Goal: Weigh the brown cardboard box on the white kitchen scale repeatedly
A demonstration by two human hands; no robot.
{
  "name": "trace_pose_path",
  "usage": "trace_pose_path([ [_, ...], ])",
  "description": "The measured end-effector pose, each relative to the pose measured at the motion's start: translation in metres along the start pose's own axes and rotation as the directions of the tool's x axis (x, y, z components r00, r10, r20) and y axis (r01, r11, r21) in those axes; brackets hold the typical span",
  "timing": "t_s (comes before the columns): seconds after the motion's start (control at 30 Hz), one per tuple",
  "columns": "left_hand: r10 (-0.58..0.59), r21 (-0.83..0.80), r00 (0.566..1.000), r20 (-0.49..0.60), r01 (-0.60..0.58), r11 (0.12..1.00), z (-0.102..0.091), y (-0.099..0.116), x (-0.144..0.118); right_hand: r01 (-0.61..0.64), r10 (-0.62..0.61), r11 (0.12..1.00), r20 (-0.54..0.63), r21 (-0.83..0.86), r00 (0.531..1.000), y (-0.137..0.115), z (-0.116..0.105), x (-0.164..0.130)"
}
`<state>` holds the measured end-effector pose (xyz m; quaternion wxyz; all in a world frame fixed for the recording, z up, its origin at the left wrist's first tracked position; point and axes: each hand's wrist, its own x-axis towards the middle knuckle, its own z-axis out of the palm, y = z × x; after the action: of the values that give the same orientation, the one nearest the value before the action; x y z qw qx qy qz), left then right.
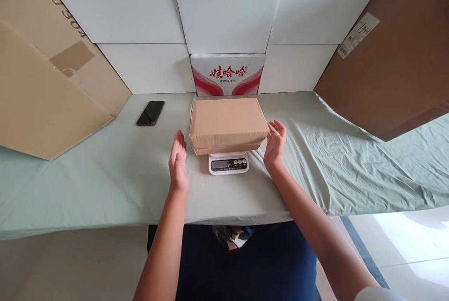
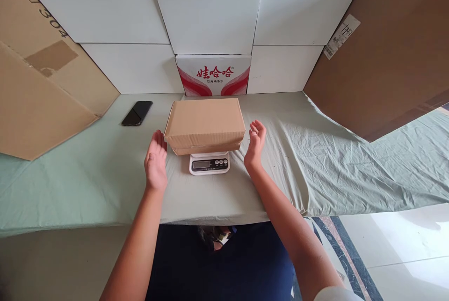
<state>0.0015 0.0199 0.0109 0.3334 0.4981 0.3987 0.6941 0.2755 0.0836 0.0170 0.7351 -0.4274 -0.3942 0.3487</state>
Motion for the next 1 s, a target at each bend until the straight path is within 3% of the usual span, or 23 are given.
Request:
trace_pose_path([
  [0.4,0.004,0.0,1.0,0.017,-0.004,1.0,-0.0008,-0.0013,0.0003,-0.046,0.046,0.999,-0.01,0.011,0.999,-0.0068,0.0034,-0.0028],
  [1.0,0.012,-0.002,0.999,0.036,-0.012,1.0,-0.0002,-0.0006,0.0001,-0.002,0.004,0.999,0.037,-0.05,0.999,-0.0004,-0.0014,0.0011],
])
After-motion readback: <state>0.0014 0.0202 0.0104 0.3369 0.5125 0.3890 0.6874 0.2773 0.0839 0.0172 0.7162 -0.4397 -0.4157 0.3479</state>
